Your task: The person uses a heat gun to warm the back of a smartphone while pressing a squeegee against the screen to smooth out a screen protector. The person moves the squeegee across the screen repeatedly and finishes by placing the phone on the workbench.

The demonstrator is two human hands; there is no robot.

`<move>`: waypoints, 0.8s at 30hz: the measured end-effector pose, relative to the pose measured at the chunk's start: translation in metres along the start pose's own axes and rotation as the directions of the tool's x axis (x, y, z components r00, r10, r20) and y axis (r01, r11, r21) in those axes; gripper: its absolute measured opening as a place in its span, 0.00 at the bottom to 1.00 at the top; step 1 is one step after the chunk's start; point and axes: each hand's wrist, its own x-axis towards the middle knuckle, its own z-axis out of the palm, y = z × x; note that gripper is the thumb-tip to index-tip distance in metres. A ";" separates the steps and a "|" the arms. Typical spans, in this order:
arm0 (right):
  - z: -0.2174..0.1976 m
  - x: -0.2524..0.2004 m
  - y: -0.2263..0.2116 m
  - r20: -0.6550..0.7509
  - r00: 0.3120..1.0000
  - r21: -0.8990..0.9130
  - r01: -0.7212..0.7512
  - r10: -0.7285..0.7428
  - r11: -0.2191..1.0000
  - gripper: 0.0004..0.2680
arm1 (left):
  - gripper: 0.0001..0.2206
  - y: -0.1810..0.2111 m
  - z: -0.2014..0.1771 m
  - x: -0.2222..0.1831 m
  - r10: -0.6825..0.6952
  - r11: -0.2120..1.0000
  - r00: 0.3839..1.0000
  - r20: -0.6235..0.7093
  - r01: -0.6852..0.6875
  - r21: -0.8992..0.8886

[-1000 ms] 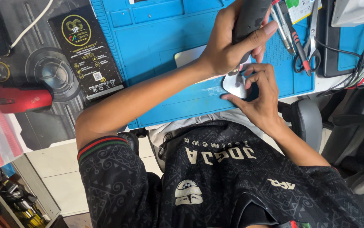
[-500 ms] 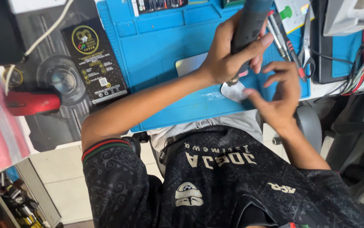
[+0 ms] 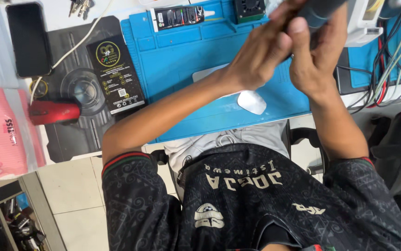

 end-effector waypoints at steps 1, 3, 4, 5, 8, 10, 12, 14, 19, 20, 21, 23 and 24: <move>-0.002 -0.003 0.007 -0.019 0.999 0.005 0.042 -0.042 0.999 0.09 | 0.28 0.002 -0.005 -0.003 0.012 0.991 0.999 0.033 -0.016 0.132; -0.008 -0.007 0.021 -0.076 0.994 0.019 0.086 -0.084 0.996 0.08 | 0.31 0.009 -0.020 -0.015 -0.054 0.890 0.994 0.090 0.007 0.455; -0.011 -0.007 0.028 -0.114 0.990 0.029 0.089 -0.085 0.996 0.08 | 0.33 0.013 -0.033 -0.026 -0.135 0.776 0.986 0.099 0.042 0.630; -0.012 -0.008 0.034 -0.122 0.989 0.068 0.090 -0.081 0.994 0.08 | 0.34 0.019 -0.048 -0.039 -0.239 0.750 0.964 0.116 0.107 0.653; -0.006 -0.010 0.045 -0.101 0.993 0.216 0.085 -0.064 0.973 0.09 | 0.42 0.034 -0.075 -0.072 -0.489 0.656 0.861 0.135 0.261 0.708; 0.007 -0.010 0.050 -0.091 0.994 0.303 0.081 -0.056 0.950 0.09 | 0.47 0.042 -0.078 -0.090 -0.511 0.661 0.850 0.130 0.292 0.691; 0.012 -0.011 0.049 -0.056 0.997 0.343 0.062 -0.045 0.937 0.09 | 0.49 0.045 -0.075 -0.104 -0.539 0.660 0.835 0.113 0.336 0.672; 0.012 -0.010 0.051 0.002 0.999 0.334 0.038 -0.041 0.942 0.09 | 0.48 0.045 -0.076 -0.114 -0.569 0.644 0.819 0.079 0.384 0.662; 0.001 -0.005 0.049 0.047 0.999 0.223 -0.019 0.009 0.975 0.10 | 0.44 0.038 -0.084 -0.124 -0.488 0.764 0.867 0.101 0.368 0.530; 0.001 -0.007 0.049 0.041 0.999 0.232 -0.026 0.017 0.972 0.10 | 0.43 0.036 -0.085 -0.125 -0.478 0.780 0.871 0.112 0.363 0.510; 0.002 -0.009 0.048 0.031 0.999 0.240 -0.029 0.022 0.970 0.10 | 0.43 0.035 -0.086 -0.126 -0.478 0.788 0.870 0.120 0.364 0.496; 0.008 -0.013 0.047 0.020 0.999 0.280 -0.030 0.025 0.959 0.10 | 0.44 0.035 -0.087 -0.125 -0.476 0.802 0.869 0.134 0.367 0.471; 0.011 -0.015 0.045 0.013 1.000 0.299 -0.029 0.027 0.954 0.10 | 0.43 0.035 -0.088 -0.124 -0.480 0.799 0.868 0.129 0.372 0.473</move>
